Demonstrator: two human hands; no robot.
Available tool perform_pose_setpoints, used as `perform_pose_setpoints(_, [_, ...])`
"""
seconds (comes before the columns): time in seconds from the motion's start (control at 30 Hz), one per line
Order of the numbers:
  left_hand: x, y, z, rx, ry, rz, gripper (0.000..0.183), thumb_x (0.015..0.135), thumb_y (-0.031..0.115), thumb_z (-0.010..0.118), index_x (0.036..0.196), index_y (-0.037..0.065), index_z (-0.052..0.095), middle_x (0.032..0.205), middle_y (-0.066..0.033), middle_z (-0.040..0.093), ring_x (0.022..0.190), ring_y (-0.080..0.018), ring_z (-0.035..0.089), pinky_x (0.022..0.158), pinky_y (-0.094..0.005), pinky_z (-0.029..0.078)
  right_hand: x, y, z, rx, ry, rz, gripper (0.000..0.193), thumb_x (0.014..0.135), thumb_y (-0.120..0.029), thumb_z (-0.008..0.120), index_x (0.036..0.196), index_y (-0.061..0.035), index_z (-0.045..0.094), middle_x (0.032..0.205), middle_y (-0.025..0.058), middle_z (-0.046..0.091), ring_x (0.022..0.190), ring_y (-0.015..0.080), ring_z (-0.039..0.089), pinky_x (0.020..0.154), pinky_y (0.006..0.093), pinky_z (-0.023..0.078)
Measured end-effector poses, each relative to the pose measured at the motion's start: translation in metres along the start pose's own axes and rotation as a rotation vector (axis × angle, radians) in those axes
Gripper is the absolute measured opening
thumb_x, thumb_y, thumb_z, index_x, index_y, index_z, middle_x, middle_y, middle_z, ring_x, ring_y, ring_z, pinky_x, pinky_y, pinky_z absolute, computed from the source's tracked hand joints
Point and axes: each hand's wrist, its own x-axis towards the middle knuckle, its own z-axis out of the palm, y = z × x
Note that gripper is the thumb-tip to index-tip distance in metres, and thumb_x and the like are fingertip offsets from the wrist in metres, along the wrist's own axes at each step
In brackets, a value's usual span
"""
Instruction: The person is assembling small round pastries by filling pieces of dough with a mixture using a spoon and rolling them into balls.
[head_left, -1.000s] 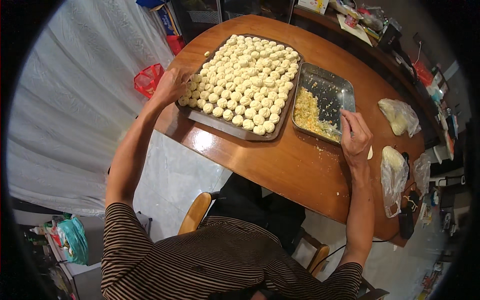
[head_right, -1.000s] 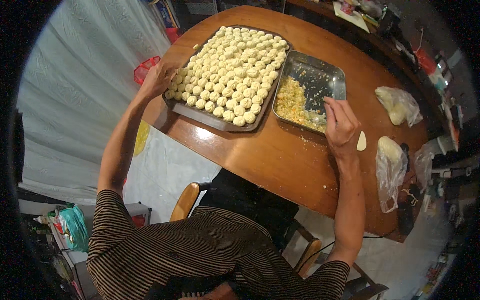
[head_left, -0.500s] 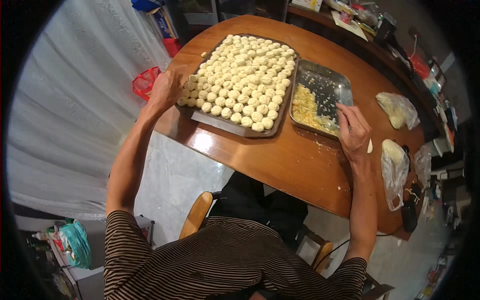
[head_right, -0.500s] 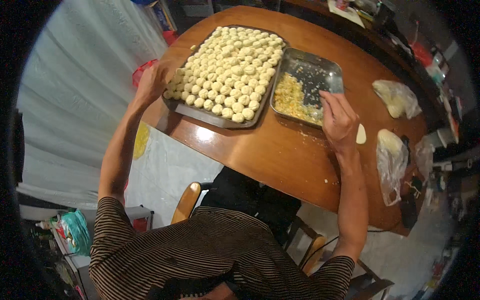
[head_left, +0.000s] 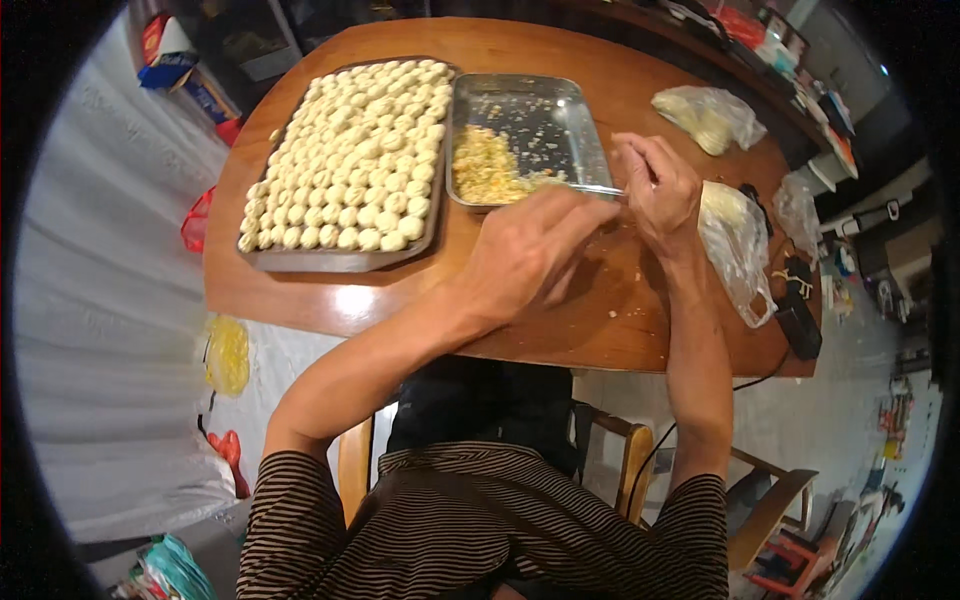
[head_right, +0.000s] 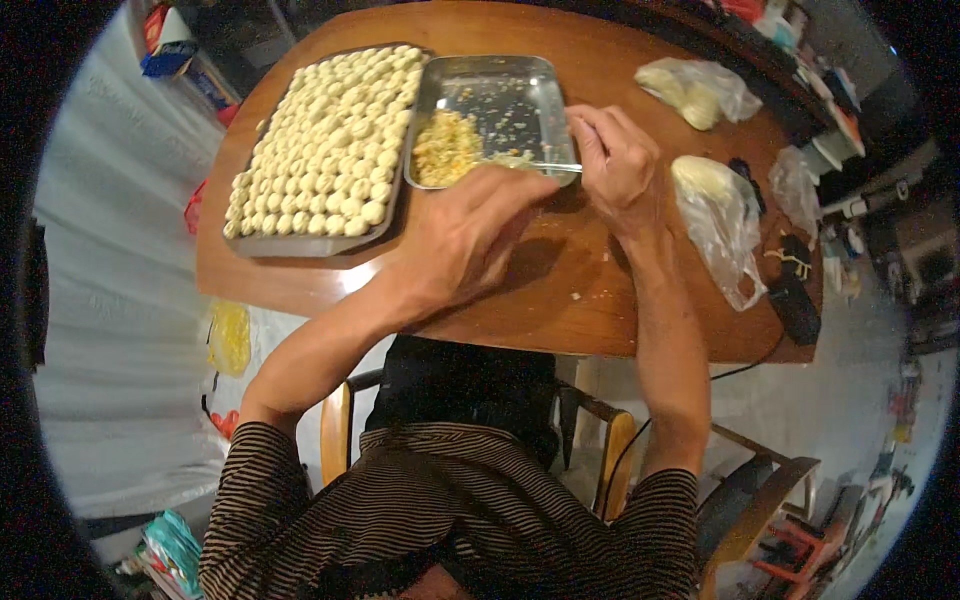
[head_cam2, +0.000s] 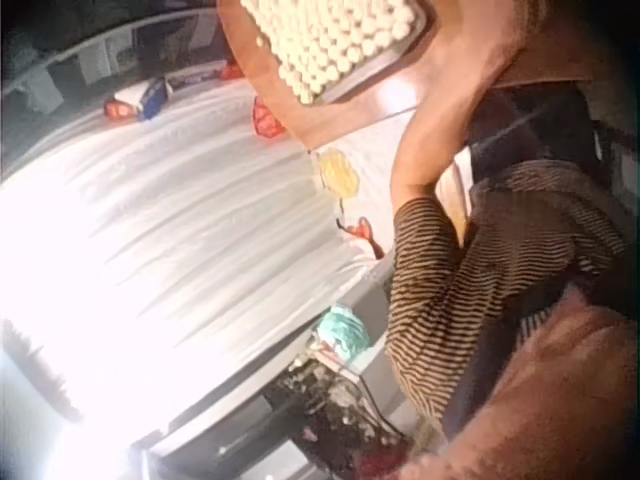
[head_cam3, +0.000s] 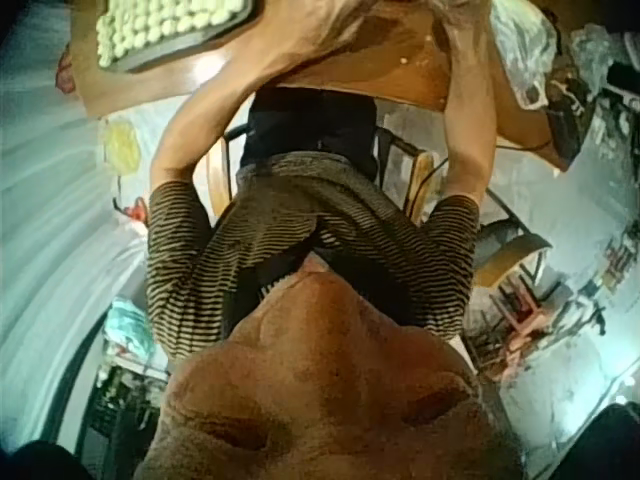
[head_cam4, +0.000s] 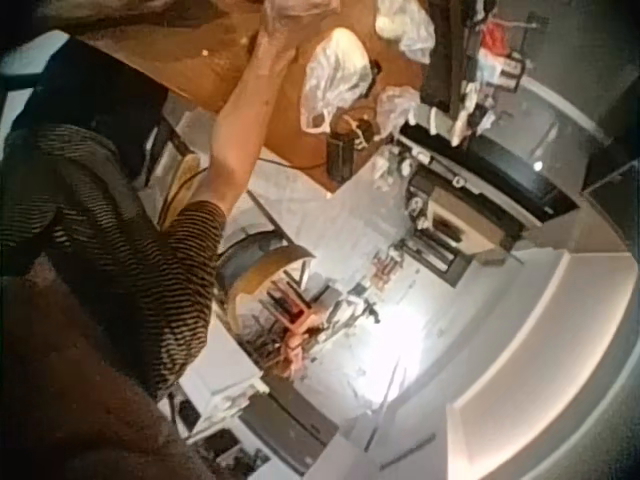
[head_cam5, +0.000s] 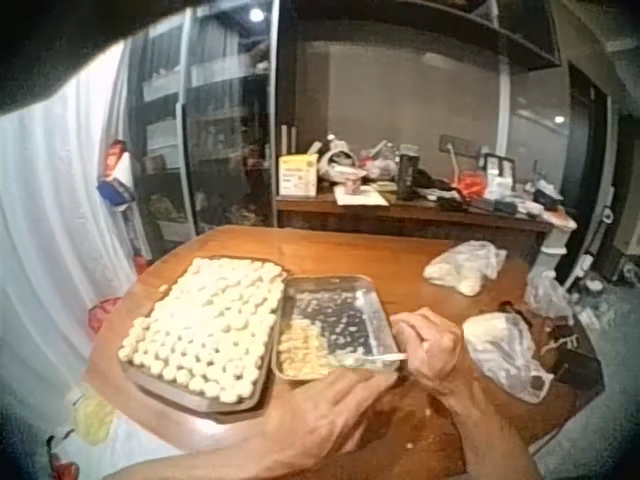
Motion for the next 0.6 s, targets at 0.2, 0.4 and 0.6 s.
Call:
perform_pose_setpoints(0.2, [0.018, -0.034, 0.030, 0.039, 0.041, 0.003, 0.036, 0.090, -0.006, 0.069, 0.125, 0.005, 0.069, 0.102, -0.0196, 0.073, 0.088, -0.0369, 0.072, 0.076, -0.0426, 0.058, 0.008, 0.029, -0.020, 0.060, 0.209, 0.271, 0.014, 0.097, -0.010, 0.070, 0.105, 0.0003, 0.077, 0.091, 0.0167, 0.076, 0.083, 0.0301, 0.075, 0.075, 0.0363, 0.057])
perform_pose_setpoints(0.4, [0.002, -0.037, 0.024, -0.026, 0.007, -0.114, 0.036, 0.094, -0.012, 0.065, 0.128, 0.001, 0.067, 0.105, -0.0177, 0.075, 0.092, -0.0275, 0.074, 0.076, -0.0351, 0.060, 0.006, 0.020, -0.016, -0.127, 0.163, 0.109, 0.019, 0.099, -0.014, 0.073, 0.113, -0.0015, 0.079, 0.082, 0.0031, 0.073, 0.067, 0.0074, 0.057, 0.063, 0.0266, 0.049])
perform_pose_setpoints(0.6, [-0.003, -0.036, 0.027, -0.075, -0.014, -0.171, 0.036, 0.097, -0.009, 0.065, 0.132, 0.001, 0.066, 0.106, -0.0169, 0.074, 0.094, -0.0245, 0.074, 0.076, -0.0331, 0.060, 0.003, 0.027, -0.015, -0.040, 0.158, 0.239, 0.021, 0.101, -0.015, 0.072, 0.115, -0.0009, 0.078, 0.088, 0.0025, 0.076, 0.065, 0.0067, 0.056, 0.060, 0.0257, 0.047])
